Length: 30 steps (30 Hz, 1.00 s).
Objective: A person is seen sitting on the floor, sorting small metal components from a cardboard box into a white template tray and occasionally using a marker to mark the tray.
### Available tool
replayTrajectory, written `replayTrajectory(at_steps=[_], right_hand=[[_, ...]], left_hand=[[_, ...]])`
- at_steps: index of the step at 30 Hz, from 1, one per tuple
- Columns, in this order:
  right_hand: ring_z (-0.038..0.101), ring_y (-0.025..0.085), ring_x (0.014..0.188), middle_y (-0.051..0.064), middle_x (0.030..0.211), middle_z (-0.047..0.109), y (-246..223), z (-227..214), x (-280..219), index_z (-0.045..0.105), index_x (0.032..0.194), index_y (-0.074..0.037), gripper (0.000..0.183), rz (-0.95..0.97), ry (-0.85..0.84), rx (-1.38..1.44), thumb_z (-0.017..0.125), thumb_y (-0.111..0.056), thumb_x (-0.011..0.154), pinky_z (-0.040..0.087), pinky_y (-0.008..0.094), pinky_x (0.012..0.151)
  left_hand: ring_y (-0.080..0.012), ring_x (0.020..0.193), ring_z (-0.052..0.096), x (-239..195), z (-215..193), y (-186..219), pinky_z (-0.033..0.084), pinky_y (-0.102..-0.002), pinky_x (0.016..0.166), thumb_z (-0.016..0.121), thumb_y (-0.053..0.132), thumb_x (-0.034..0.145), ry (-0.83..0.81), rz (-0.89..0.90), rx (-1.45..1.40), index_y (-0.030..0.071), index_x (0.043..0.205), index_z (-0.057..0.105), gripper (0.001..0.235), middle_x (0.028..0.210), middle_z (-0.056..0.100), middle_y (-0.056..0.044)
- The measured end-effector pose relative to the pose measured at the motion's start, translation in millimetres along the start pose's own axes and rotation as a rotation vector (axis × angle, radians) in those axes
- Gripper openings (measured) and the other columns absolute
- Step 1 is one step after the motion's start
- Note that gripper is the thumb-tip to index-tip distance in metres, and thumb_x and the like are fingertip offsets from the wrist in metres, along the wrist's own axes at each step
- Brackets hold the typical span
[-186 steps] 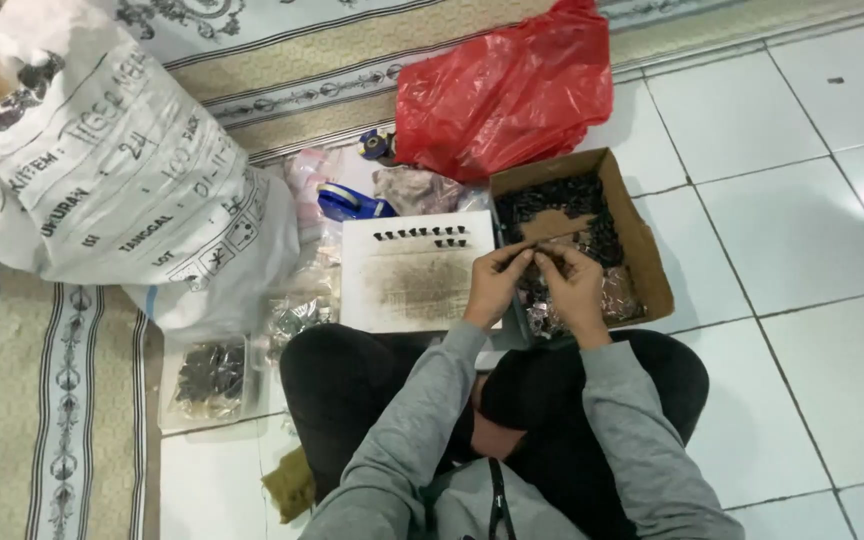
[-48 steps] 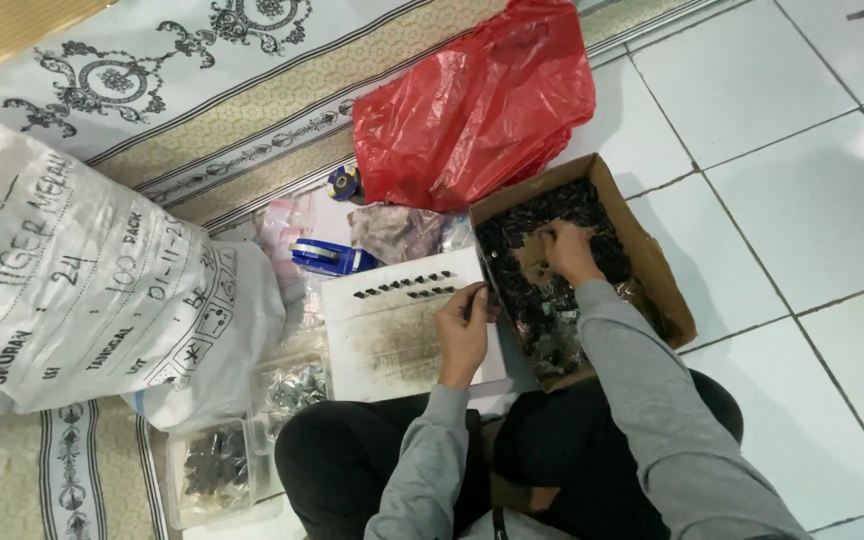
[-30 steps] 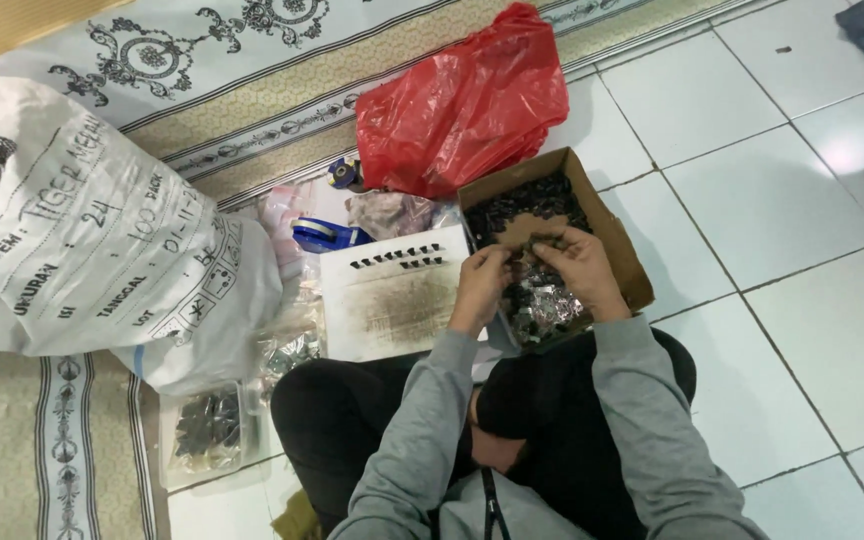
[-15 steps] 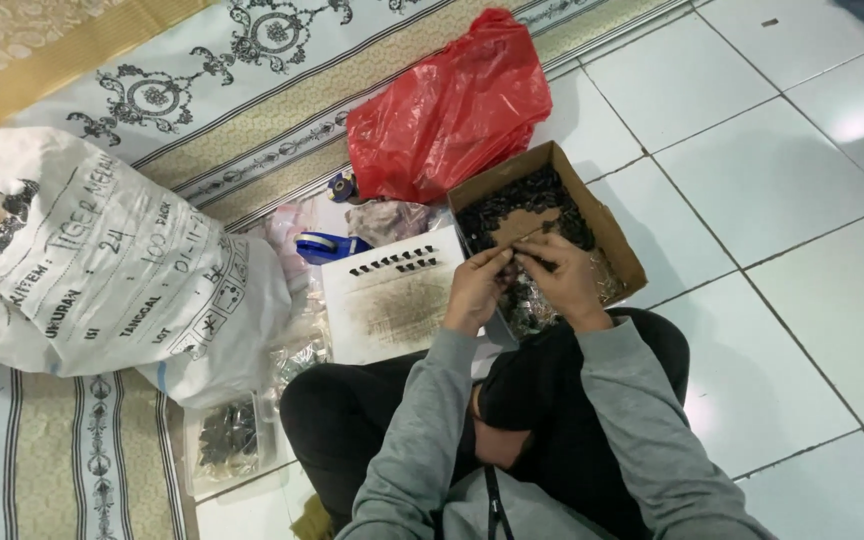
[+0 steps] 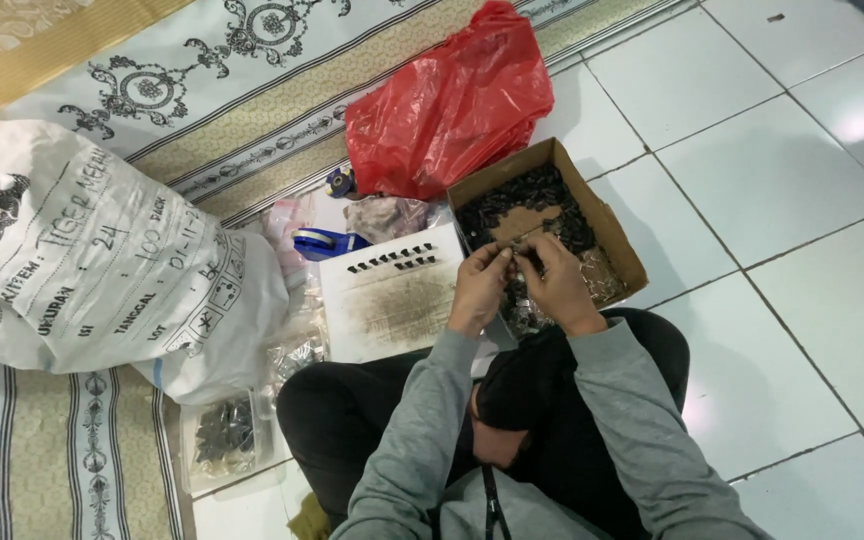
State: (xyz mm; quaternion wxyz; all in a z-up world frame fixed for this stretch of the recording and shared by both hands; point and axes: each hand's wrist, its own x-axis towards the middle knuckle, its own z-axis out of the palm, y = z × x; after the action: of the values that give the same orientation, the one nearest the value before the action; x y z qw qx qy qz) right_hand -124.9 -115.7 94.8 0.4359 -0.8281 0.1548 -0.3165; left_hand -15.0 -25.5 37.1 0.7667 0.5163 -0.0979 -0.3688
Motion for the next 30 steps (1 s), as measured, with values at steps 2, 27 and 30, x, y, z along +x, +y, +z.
replayTrajectory(at_steps=[2, 27, 30], right_hand=[[0.070, 0.043, 0.085, 0.020, 0.092, 0.063, 6.9, -0.2, 2.2, 0.064, 0.109, 0.000, 0.008, -0.004, 0.011, 0.021, 0.065, -0.003, 0.101, 0.059, 0.049, 0.065], [0.065, 0.012, 0.057, 0.011, 0.077, 0.073, 94.9, 2.6, 5.4, 0.076, 0.109, -0.003, 0.017, 0.504, 0.263, 0.408, 0.076, -0.010, 0.093, 0.049, 0.022, 0.049], [0.069, 0.016, 0.058, 0.014, 0.079, 0.074, 111.2, 9.6, 5.0, 0.075, 0.111, -0.001, 0.020, 0.517, 0.222, 0.435, 0.076, -0.012, 0.095, 0.051, 0.026, 0.041]], left_hand=[[-0.0155, 0.078, 0.061, 4.0, 1.7, -1.3, 0.054, -0.028, 0.068, 0.063, 0.002, 0.101, 0.011, 0.017, -0.023, -0.013, 0.119, 0.063, 0.023, 0.089, 0.063, -0.016], [-0.0259, 0.087, 0.072, 36.7, -6.1, -15.8, 0.059, -0.041, 0.069, 0.076, 0.027, 0.098, 0.044, 0.095, 0.561, -0.004, 0.105, 0.076, 0.031, 0.090, 0.074, -0.024], [-0.0138, 0.058, 0.064, 28.8, -5.2, -6.0, 0.051, -0.031, 0.052, 0.071, 0.032, 0.101, 0.018, 0.075, 0.546, 0.005, 0.084, 0.077, 0.033, 0.065, 0.070, -0.013]])
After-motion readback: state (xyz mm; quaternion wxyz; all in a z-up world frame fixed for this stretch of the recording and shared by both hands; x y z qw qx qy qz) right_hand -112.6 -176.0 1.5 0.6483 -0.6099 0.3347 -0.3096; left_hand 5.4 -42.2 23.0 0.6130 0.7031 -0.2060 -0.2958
